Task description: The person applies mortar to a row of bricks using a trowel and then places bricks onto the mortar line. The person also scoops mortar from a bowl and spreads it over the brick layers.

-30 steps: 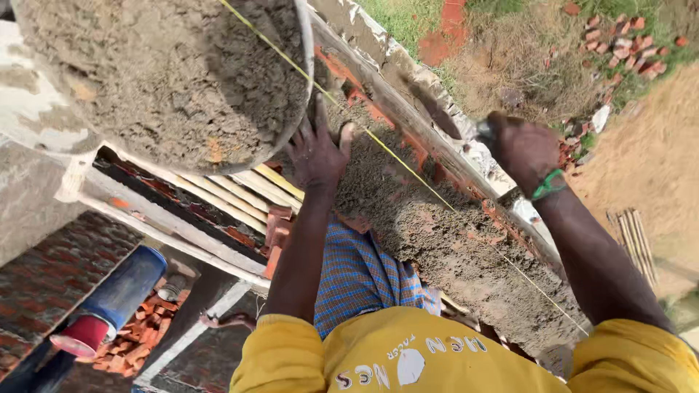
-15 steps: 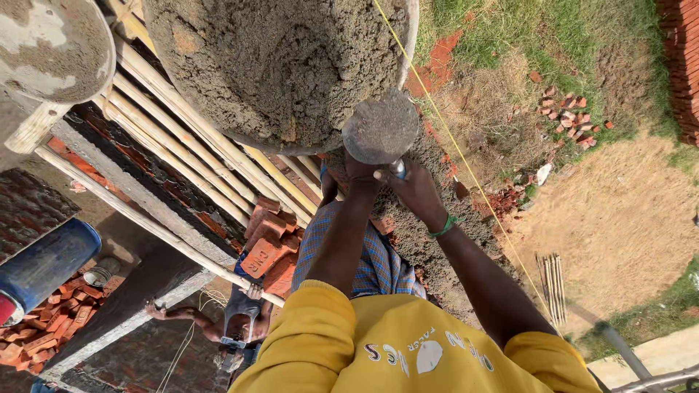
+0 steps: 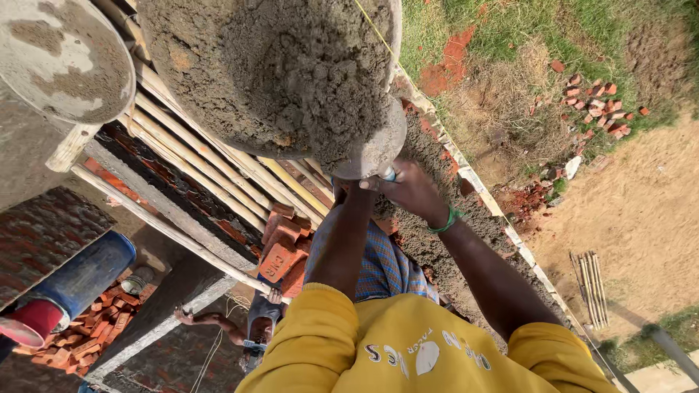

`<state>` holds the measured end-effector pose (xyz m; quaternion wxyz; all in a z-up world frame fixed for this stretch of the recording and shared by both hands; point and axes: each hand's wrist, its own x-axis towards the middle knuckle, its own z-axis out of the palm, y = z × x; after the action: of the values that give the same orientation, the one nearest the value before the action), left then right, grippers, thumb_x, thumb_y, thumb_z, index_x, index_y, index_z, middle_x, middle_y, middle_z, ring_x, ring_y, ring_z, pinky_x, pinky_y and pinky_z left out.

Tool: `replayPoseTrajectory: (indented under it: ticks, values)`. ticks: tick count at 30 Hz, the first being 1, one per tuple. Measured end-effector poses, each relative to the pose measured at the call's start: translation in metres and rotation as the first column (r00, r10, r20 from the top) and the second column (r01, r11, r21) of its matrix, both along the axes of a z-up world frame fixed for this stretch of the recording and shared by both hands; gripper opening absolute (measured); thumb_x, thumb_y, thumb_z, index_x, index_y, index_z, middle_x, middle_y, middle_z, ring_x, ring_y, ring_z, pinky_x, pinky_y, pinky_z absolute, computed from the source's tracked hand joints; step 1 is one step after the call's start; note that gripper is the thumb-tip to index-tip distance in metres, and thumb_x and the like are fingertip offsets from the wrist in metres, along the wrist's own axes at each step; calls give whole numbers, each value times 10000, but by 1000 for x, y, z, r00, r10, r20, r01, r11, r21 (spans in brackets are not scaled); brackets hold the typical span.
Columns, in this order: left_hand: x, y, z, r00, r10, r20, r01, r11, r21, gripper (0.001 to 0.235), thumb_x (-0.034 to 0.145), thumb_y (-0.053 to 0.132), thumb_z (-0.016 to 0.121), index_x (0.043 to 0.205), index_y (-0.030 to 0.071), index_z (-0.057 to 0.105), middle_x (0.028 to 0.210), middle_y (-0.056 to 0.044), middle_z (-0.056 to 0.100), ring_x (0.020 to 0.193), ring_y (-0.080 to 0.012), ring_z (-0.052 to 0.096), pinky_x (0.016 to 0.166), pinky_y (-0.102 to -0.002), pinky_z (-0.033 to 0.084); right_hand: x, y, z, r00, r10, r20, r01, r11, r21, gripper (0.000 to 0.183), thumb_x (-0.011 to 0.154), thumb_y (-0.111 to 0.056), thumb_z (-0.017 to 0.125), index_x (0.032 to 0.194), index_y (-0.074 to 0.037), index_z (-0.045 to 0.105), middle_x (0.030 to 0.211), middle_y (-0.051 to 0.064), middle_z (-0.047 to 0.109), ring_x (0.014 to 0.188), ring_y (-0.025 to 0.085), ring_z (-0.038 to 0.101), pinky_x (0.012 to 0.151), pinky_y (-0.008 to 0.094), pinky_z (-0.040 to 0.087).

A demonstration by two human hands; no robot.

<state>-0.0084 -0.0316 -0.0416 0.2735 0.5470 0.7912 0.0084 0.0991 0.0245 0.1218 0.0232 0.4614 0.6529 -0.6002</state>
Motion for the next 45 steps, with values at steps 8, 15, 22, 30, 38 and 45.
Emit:
replayPoseTrajectory:
  ticks: [8,15,22,30,38,45]
  values:
    - [6,24,37,990,-10,-144,15,999,38,714,1052,578,507,1618,176,340,1594,-237,348,1461,-442,384,1166,-670,273,193,26,47,993,-71,-91,99,929,357,427,787,-219,831,1149,-12,739,1144,199,720,1011,326,725,904,464,588]
    - [17,37,48,928,-118,-353,160,983,91,751,1119,618,426,1679,135,295,1704,-270,186,1551,-504,263,1225,-679,207,386,81,-143,948,-36,316,-173,775,607,273,1060,-231,797,960,-20,656,780,116,680,638,174,659,478,311,505]
    - [19,37,41,931,-128,-343,211,953,216,719,1146,607,309,1675,121,284,1736,-244,146,1605,-481,249,1303,-698,180,327,88,-374,623,451,639,-605,796,28,364,1090,-441,516,1043,-120,682,669,28,581,536,139,533,435,311,483]
    - [16,34,43,925,-131,-356,214,955,206,694,1168,593,287,1686,131,281,1747,-221,123,1618,-471,251,1283,-643,217,232,79,-396,615,441,654,-722,648,242,140,1058,-195,542,1093,-70,592,556,1,551,440,101,501,380,289,464]
    - [18,42,39,922,-101,-374,168,974,150,755,1107,644,302,1663,134,316,1732,-229,147,1600,-489,216,1279,-688,181,242,88,-203,754,391,527,-613,708,352,96,1066,-72,573,997,-16,536,490,-9,483,400,115,542,311,280,481]
    - [16,35,43,930,-100,-353,153,980,126,761,1123,656,324,1674,131,316,1741,-232,153,1603,-483,227,1290,-700,191,244,78,-87,703,480,525,-664,707,242,362,774,-33,704,1077,16,513,690,78,587,604,185,645,425,296,562]
